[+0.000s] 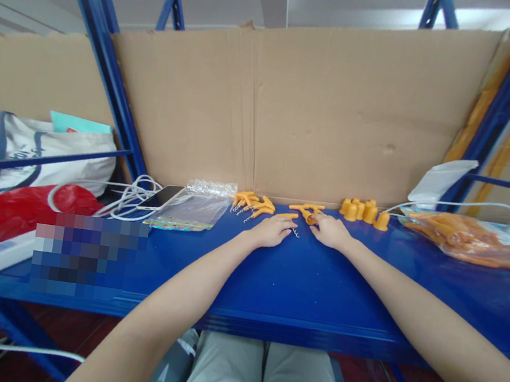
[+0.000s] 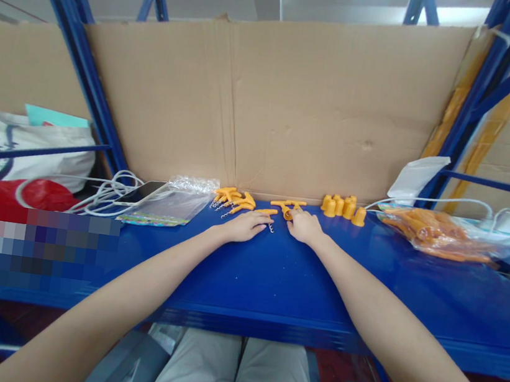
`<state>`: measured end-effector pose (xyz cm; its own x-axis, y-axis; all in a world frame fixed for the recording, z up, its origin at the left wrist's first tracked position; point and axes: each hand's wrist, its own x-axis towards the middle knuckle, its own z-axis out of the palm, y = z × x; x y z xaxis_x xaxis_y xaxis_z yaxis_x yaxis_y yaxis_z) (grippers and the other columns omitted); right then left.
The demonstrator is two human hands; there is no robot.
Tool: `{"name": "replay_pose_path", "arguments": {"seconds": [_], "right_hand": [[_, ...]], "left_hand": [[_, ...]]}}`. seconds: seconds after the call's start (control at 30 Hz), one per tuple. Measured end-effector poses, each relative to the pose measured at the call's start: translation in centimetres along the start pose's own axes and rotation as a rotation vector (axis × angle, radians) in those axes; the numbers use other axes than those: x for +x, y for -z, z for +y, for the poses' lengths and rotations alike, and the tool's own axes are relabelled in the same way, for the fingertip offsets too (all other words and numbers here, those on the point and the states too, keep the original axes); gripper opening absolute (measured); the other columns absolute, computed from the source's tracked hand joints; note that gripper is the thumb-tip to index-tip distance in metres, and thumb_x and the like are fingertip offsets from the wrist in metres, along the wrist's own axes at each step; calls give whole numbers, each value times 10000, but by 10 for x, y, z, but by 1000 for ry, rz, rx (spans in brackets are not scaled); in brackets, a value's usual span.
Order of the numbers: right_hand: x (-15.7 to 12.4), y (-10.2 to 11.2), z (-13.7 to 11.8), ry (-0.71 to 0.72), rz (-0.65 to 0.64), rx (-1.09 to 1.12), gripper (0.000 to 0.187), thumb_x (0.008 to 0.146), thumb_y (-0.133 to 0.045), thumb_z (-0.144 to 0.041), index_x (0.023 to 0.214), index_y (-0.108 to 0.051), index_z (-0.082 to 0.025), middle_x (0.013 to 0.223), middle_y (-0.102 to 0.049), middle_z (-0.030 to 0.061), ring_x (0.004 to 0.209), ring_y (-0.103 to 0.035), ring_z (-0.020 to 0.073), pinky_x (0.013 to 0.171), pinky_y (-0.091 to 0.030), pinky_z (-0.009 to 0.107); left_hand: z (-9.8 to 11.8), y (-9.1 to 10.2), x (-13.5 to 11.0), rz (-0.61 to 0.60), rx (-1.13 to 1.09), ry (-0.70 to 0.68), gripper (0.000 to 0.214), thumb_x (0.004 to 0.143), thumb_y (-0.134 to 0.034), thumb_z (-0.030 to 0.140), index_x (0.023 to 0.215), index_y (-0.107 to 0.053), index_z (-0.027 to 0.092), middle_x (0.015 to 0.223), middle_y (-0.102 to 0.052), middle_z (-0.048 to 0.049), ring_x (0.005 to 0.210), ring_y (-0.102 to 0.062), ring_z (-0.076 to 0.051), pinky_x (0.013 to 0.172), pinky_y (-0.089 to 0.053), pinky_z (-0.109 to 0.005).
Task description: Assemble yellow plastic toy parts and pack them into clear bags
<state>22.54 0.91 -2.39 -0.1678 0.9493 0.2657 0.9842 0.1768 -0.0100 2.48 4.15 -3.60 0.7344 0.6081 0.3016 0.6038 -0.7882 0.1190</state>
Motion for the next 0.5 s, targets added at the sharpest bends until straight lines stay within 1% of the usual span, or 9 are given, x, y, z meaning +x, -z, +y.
{"name": "replay_pose_path", "arguments": {"seconds": [0.1,0.2,0.3,0.4,0.5], "right_hand": [[0,0,0,3,6,4,370,910,-407,-227,1241,-565,-174,1355,-562,148,1206,-549,305,919,-463,460],[0,1,0,-15,-1,5,353,912,-410,-235,1222,-553,-147,1309,-589,165,1165,-573,308,897,-464,445],[-1,2,-2,-30,-9,4,330,913,-419,-237,1202,-541,-132,1261,-614,171,1132,-591,304,881,-462,429],[-2,3,-2,-17,-9,0,317,916,-417,-228,1195,-544,-150,1299,-597,152,1151,-581,295,880,-462,417],[-2,3,-1,-4,-8,-15,332,919,-410,-231,1213,-550,-168,1332,-579,137,1176,-566,290,885,-463,415]], "left_hand": [[5,3,-1,24,19,-16,237,892,-516,223,1090,-647,230,1229,-622,-70,1189,-544,-221,1033,-415,-387],[9,5,-2,33,48,15,145,884,-549,277,973,-644,213,1103,-623,-74,1065,-572,-227,961,-450,-387],[15,5,-2,20,79,55,156,900,-535,332,927,-613,200,1056,-618,-72,1035,-569,-231,931,-454,-389],[17,4,-3,20,91,113,231,931,-478,379,1009,-586,191,1113,-622,-84,1081,-564,-242,940,-446,-413],[13,2,-2,24,91,221,307,966,-393,394,1124,-554,186,1212,-613,-97,1155,-549,-255,969,-433,-455]]}}
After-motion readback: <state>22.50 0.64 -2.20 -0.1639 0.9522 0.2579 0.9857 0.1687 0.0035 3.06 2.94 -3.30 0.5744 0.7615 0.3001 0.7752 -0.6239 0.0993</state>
